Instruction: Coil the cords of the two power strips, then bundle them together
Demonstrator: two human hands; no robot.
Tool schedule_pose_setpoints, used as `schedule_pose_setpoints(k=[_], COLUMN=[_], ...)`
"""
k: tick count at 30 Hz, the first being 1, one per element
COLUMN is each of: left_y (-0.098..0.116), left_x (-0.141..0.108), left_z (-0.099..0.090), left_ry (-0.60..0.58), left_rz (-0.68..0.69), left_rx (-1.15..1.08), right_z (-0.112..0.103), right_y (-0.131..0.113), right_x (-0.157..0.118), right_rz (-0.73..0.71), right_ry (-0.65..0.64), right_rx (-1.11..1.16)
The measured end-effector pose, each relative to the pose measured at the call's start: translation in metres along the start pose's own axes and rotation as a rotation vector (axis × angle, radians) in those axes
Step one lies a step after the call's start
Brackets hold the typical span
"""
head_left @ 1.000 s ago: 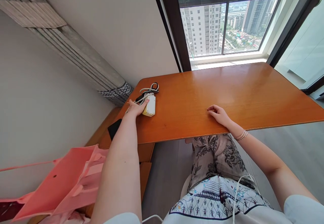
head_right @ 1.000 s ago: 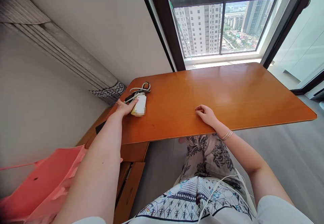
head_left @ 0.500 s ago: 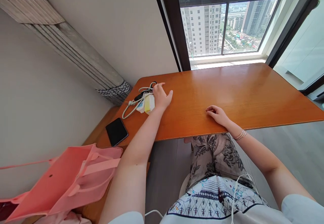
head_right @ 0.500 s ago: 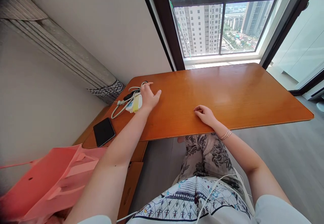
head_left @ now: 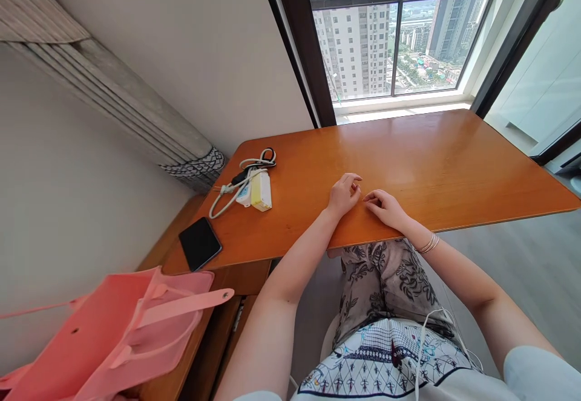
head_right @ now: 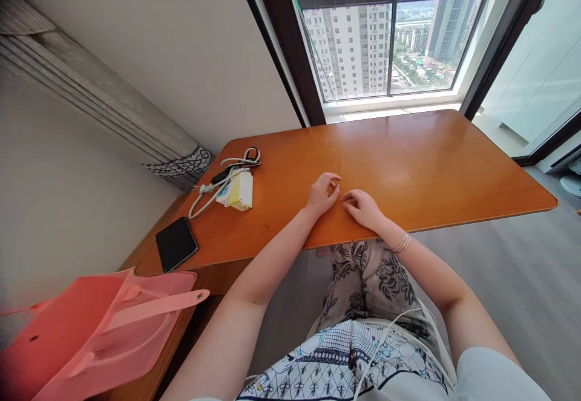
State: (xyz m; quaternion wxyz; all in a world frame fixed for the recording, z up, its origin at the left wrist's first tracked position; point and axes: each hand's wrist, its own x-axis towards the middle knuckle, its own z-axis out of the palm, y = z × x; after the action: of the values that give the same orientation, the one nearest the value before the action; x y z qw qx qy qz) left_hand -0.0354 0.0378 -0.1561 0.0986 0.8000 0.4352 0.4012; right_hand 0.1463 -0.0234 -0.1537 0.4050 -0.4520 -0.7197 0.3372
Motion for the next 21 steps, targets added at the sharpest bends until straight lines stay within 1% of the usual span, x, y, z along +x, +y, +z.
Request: schedule_pose_setpoints(k=[2, 4, 6, 8, 10, 12, 14, 15, 18, 21], left_y=[-0.002, -0.003, -0.004, -0.004, -0.005, -0.005, -0.007, -0.007, -0.009, -0.010], left_x=[-0.001, 0.000, 0.001, 0.001, 0.001, 0.000, -0.001, -0.001, -0.001, -0.001], left_z=[-0.002, -0.002, -0.001, -0.001, 0.000, -0.001, -0.001, -0.001, -0.002, -0.002], left_ry=[0.010, 0.029, 0.032, 0.021, 0.025, 0.038, 0.046, 0.046, 0.049, 0.071], left_rz=[-0.030, -0.051, -0.048, -0.040, -0.037, -0.039, -0.040, -0.038, -0.028, -0.035], left_rx=[-0.014, -0.024, -0.037, -0.055, -0.068, -0.076, -0.083, -0.089, -0.117, -0.141], right_z=[-0.002, -0.008, -0.018, -0.028, -0.037, -0.044, -0.048, -0.049, -0.052, -0.052], right_y=[0.001, 0.001, 0.001, 0.001, 0.005, 0.012, 0.024, 0.030, 0.047, 0.053], right_x=[0.005, 0.015, 0.032, 0.053, 0.074, 0.088, 0.093, 0.093, 0.088, 0.082], right_rz=[-0.005, -0.006, -0.007, -0.016, -0.025, -0.030, -0.022, -0.013, 0.018, 0.029], right_ry=[-0.005, -0.018, -0.030, -0.016, 0.060, 0.182, 0.283, 0.309, 0.309, 0.272], right_rx=[0.038, 0.064, 0.069, 0.045, -0.019, -0.106, -0.155, -0.161, -0.109, -0.039])
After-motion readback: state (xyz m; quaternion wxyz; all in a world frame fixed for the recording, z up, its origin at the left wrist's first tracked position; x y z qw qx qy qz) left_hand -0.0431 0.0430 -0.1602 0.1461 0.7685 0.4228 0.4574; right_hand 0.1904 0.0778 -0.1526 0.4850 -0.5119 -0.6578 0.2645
